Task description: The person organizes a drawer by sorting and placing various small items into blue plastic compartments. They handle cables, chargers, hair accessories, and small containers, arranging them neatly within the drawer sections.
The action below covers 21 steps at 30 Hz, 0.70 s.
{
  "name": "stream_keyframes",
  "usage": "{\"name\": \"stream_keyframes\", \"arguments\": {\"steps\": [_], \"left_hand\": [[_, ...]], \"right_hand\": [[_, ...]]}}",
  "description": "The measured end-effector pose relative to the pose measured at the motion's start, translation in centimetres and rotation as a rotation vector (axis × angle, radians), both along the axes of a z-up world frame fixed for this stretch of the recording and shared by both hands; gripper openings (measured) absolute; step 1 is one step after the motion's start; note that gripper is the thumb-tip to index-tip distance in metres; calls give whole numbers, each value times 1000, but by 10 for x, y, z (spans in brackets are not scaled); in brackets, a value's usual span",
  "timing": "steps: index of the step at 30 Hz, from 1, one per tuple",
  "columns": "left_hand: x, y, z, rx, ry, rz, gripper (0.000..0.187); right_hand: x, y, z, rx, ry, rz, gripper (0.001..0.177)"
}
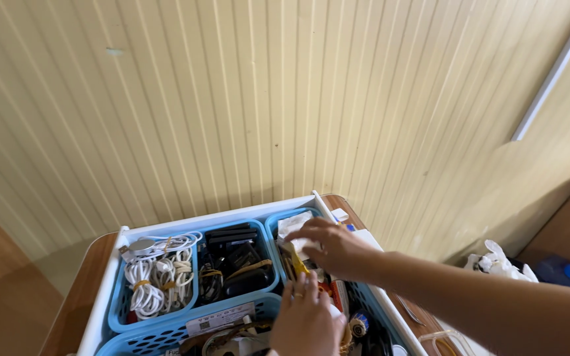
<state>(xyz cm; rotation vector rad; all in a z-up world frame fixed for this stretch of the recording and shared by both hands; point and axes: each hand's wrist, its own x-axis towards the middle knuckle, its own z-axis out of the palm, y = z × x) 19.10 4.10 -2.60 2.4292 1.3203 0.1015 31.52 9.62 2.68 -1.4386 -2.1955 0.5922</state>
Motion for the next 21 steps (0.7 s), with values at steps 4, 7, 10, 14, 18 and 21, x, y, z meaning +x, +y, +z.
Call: {"name": "stream_keyframes", "arguments": {"steps": [4, 7, 10, 14, 18, 21], "left_hand": [[1, -5, -18, 27, -22, -9, 68], [-2, -4, -32, 38, -95, -18, 70], [-1, -4, -42, 33, -134, 21, 72], [-6, -3, -56, 65, -163, 7, 76], [2, 6, -73, 71, -168, -38, 79], [2, 3, -91, 194, -230, -49, 81]], "right_hand": [[-13, 15, -23, -135, -105, -49, 30], [-15, 20, -27, -231, -99, -216, 28], [-18, 25, -21, -259, 13, -271, 25], [-22, 26, -13, -275, 92, -304, 25], [-29, 29, -4, -262, 44, -345, 30], [-34, 39, -12, -202, 20, -327, 34]]}}
